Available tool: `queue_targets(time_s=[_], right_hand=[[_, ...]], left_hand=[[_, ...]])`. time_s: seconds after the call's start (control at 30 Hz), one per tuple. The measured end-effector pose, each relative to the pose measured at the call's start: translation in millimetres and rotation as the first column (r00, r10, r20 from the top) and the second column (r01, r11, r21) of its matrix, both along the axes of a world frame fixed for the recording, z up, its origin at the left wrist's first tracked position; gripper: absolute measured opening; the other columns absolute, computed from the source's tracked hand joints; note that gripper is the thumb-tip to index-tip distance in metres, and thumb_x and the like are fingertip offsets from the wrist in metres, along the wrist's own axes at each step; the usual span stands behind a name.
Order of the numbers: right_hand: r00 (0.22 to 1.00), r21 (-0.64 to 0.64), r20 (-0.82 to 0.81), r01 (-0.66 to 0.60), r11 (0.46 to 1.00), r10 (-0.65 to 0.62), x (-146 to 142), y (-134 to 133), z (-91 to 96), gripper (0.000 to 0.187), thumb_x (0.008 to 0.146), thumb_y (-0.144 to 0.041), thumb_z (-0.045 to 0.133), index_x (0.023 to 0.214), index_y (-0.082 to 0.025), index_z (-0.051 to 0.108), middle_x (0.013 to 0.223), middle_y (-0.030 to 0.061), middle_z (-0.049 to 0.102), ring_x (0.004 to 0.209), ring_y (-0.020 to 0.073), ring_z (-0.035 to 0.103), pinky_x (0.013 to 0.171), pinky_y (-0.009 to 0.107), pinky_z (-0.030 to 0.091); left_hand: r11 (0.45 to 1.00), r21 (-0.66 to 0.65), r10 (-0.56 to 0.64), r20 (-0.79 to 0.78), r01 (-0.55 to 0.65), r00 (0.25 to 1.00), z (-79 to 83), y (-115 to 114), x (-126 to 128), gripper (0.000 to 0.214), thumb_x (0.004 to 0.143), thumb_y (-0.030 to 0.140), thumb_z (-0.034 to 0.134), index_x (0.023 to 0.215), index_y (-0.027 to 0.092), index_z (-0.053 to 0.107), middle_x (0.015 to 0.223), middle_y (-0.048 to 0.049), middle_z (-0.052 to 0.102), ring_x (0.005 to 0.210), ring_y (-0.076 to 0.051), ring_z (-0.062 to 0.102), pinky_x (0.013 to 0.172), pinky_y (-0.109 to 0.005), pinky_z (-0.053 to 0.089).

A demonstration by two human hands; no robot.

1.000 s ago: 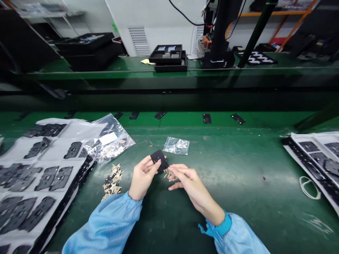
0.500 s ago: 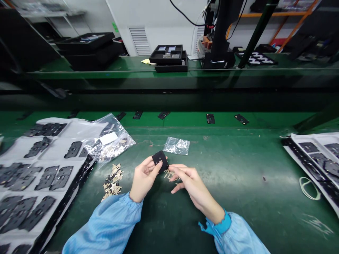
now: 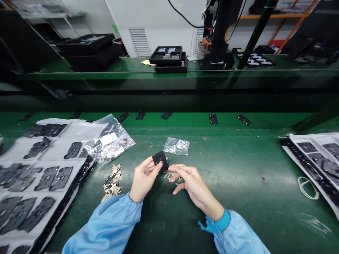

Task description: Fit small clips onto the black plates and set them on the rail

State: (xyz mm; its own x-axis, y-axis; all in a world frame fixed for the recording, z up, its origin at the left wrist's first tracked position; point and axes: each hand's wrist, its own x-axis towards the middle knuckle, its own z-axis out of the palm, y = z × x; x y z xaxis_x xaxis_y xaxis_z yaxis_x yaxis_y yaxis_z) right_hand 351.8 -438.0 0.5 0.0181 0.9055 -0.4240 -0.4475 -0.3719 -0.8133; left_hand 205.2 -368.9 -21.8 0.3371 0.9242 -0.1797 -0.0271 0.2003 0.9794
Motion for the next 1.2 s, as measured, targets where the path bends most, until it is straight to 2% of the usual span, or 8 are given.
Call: queue_targets(time_s=[0.27, 0.47, 0.53, 0.7, 0.8, 0.9, 1.07, 1.2], right_hand=[[0.998, -0.034, -0.041, 0.037, 0.999, -0.039, 1.7, 1.7, -1.3, 0.027, 0.077, -0.036, 0.062, 0.09, -0.016, 0.072, 0.098, 0.011, 0.064, 0.068, 0.0139, 0.055, 0.04, 0.02, 0.049], [0.997, -0.021, -0.035, 0.068, 0.997, -0.069, 2.4, 0.9, -1.1, 0.029, 0.077, -0.037, 0.062, 0.09, -0.012, 0.071, 0.07, 0.0076, 0.064, 0.065, 0.0153, 0.056, 0.04, 0.02, 0.049], [0.997, -0.022, -0.033, 0.069, 0.997, -0.07, 2.5, 0.9, -0.4, 0.03, 0.076, -0.038, 0.063, 0.09, -0.012, 0.071, 0.071, 0.0077, 0.064, 0.064, 0.0152, 0.056, 0.039, 0.02, 0.049], [0.998, -0.013, -0.034, 0.058, 0.998, -0.058, 2.0, 1.1, -1.4, 0.027, 0.077, -0.035, 0.062, 0.09, -0.012, 0.071, 0.096, 0.0119, 0.064, 0.065, 0.0136, 0.055, 0.038, 0.021, 0.05], [0.998, -0.019, -0.033, 0.06, 0.998, -0.06, 1.8, 1.2, -2.8, 0.025, 0.078, -0.033, 0.062, 0.09, -0.013, 0.071, 0.103, 0.0122, 0.062, 0.065, 0.0132, 0.055, 0.038, 0.021, 0.051], [0.998, -0.027, -0.028, 0.064, 0.998, -0.065, 1.6, 1.1, -3.5, 0.026, 0.077, -0.033, 0.063, 0.091, -0.013, 0.071, 0.097, 0.0117, 0.062, 0.065, 0.0135, 0.055, 0.038, 0.021, 0.051], [0.997, -0.043, -0.013, 0.08, 0.996, -0.081, 0.9, 1.6, -3.0, 0.029, 0.078, -0.034, 0.062, 0.094, -0.011, 0.07, 0.068, 0.0066, 0.06, 0.062, 0.0148, 0.054, 0.037, 0.021, 0.051], [0.998, -0.034, -0.021, 0.057, 0.998, -0.057, 0.1, 1.9, -2.1, 0.028, 0.078, -0.032, 0.062, 0.093, -0.011, 0.07, 0.072, 0.0076, 0.061, 0.063, 0.015, 0.054, 0.037, 0.021, 0.051]], left_hand=[[1.0, -0.003, -0.01, 0.018, 0.01, 1.0, -0.8, -0.2, -0.9, 0.039, 0.074, 0.034, 0.066, 0.106, 0.013, 0.061, 0.102, -0.0125, 0.069, 0.09, -0.023, 0.067, 0.08, -0.031, 0.054], [1.0, 0.001, -0.022, 0.015, 0.022, 1.0, 0.0, 0.5, -1.9, 0.038, 0.076, 0.033, 0.064, 0.107, 0.012, 0.059, 0.103, -0.0136, 0.069, 0.091, -0.023, 0.067, 0.082, -0.032, 0.053], [1.0, -0.001, -0.02, 0.023, 0.02, 1.0, -0.1, 0.7, -2.0, 0.038, 0.076, 0.033, 0.065, 0.107, 0.013, 0.059, 0.103, -0.0132, 0.069, 0.091, -0.023, 0.067, 0.083, -0.032, 0.053], [1.0, 0.007, -0.029, 0.018, 0.029, 0.999, -1.8, 1.2, -2.0, 0.037, 0.077, 0.032, 0.064, 0.107, 0.012, 0.059, 0.104, -0.0138, 0.069, 0.092, -0.023, 0.067, 0.082, -0.032, 0.053], [0.999, 0.013, -0.039, 0.014, 0.039, 0.999, -2.4, 1.3, -2.1, 0.036, 0.078, 0.031, 0.063, 0.108, 0.011, 0.058, 0.104, -0.0142, 0.068, 0.092, -0.023, 0.066, 0.082, -0.032, 0.053], [0.999, 0.015, -0.043, 0.016, 0.043, 0.999, -2.0, 0.8, -2.3, 0.036, 0.078, 0.031, 0.062, 0.108, 0.011, 0.058, 0.104, -0.0143, 0.068, 0.092, -0.023, 0.066, 0.083, -0.032, 0.053], [0.999, 0.005, -0.038, 0.009, 0.038, 0.999, -1.1, 0.1, -2.3, 0.037, 0.078, 0.032, 0.063, 0.108, 0.011, 0.057, 0.103, -0.0143, 0.069, 0.09, -0.023, 0.067, 0.08, -0.031, 0.053], [0.999, 0.003, -0.046, 0.015, 0.046, 0.999, -0.4, 0.4, -1.8, 0.037, 0.078, 0.031, 0.062, 0.108, 0.011, 0.057, 0.104, -0.0146, 0.068, 0.091, -0.023, 0.067, 0.081, -0.031, 0.053]])
